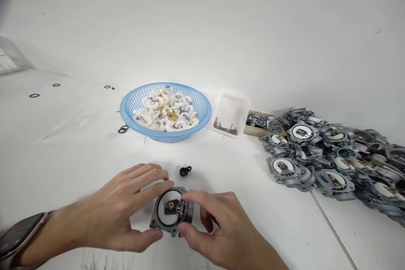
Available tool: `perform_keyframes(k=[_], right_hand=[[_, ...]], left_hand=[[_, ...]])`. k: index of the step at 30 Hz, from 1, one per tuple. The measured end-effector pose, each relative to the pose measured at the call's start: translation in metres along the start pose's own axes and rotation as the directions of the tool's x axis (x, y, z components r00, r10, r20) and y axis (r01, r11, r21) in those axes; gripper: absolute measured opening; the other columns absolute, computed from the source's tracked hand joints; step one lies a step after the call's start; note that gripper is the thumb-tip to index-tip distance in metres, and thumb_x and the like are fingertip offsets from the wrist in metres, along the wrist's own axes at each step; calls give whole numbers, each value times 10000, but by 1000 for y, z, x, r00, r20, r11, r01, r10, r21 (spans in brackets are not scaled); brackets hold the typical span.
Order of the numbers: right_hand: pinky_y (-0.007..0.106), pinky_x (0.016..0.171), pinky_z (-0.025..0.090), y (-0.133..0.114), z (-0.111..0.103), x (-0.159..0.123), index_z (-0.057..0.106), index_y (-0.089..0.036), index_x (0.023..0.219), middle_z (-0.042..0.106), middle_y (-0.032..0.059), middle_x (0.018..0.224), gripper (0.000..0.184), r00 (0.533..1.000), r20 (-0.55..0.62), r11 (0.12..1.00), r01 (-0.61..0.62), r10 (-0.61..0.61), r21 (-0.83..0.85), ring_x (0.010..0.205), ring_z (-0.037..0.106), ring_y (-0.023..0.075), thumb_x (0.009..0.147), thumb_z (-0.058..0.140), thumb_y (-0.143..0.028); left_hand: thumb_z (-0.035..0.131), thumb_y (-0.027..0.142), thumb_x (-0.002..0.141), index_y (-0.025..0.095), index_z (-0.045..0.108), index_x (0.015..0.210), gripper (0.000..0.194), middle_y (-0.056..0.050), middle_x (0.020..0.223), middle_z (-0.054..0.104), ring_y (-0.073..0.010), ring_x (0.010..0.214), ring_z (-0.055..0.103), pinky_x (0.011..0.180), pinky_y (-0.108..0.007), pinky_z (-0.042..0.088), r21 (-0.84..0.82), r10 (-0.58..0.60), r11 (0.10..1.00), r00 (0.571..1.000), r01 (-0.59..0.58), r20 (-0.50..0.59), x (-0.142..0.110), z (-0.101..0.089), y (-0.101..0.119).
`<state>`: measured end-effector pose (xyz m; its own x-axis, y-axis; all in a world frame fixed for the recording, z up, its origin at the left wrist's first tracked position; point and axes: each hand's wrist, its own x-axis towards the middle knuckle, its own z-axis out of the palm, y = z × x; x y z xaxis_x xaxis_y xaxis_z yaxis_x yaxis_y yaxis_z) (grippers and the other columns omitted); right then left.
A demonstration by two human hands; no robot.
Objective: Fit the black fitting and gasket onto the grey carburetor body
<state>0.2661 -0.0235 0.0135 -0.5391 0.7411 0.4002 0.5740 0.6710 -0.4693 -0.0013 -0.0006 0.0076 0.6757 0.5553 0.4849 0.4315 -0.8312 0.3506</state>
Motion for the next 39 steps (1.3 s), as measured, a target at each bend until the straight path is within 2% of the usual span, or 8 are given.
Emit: perform_keyframes(k=[6,10,15,23,26,29,36,39], right_hand=[[215,593,533,0,0,1,621,-278,1197,608,-107,597,306,1000,-4,1000,15,-15,-13,451,585,88,906,715,-266],[219,564,544,0,1,3,620,-296,1186,600,-112,571,324,999,-33,1000,23,-23,1,414,580,94,881,728,-286],[194,542,539,3,3,4,642,-283,1179,595,-110,569,276,999,-44,1000,25,-25,7,423,577,88,922,731,-328],[177,522,538,2,4,6,655,-269,1142,594,-107,567,265,998,-63,1000,26,-26,-3,423,585,91,885,713,-237],[193,477,535,3,5,6,646,-291,1150,584,-104,547,286,997,-71,1000,25,-24,11,398,573,104,874,712,-258],[225,529,573,3,5,6,650,-303,1145,598,-106,548,291,997,-80,1000,12,-12,-3,402,587,113,865,725,-278],[216,583,574,0,5,5,692,-286,1096,618,-110,549,267,996,-87,1000,-16,14,-26,420,602,109,834,736,-256],[203,558,563,1,8,3,720,-301,1067,621,-95,538,248,994,-101,998,-51,48,-26,460,620,127,823,764,-312]], left_hand=[[723,388,828,156,585,1212,469,-111,1032,654,-300,952,632,812,-492,576,-3,-18,1000,1000,18,9,-1,1,-1],[706,414,841,150,575,1212,474,-125,1069,663,-312,973,640,817,-502,579,16,-1,1000,1000,1,-18,-2,2,-2],[705,391,852,157,574,1220,455,-119,1074,661,-304,990,638,851,-489,575,7,-4,1000,1000,4,-6,-3,3,-1],[723,364,825,179,581,1201,443,-95,1026,644,-278,928,617,800,-445,562,-30,-28,999,1000,28,4,0,3,0],[721,354,824,184,584,1193,429,-89,1024,640,-277,940,614,818,-450,564,-30,-35,999,999,35,12,0,2,1],[719,359,828,193,585,1193,422,-85,1027,644,-275,950,621,832,-452,574,-20,-44,999,999,44,12,-2,3,1],[716,432,844,201,623,1184,421,-105,1091,689,-306,1016,678,927,-525,630,-2,-47,999,999,47,-26,-5,6,1],[631,519,924,217,685,1144,378,-44,1063,722,-260,950,724,834,-449,686,61,-28,997,988,37,-154,-2,7,3]])
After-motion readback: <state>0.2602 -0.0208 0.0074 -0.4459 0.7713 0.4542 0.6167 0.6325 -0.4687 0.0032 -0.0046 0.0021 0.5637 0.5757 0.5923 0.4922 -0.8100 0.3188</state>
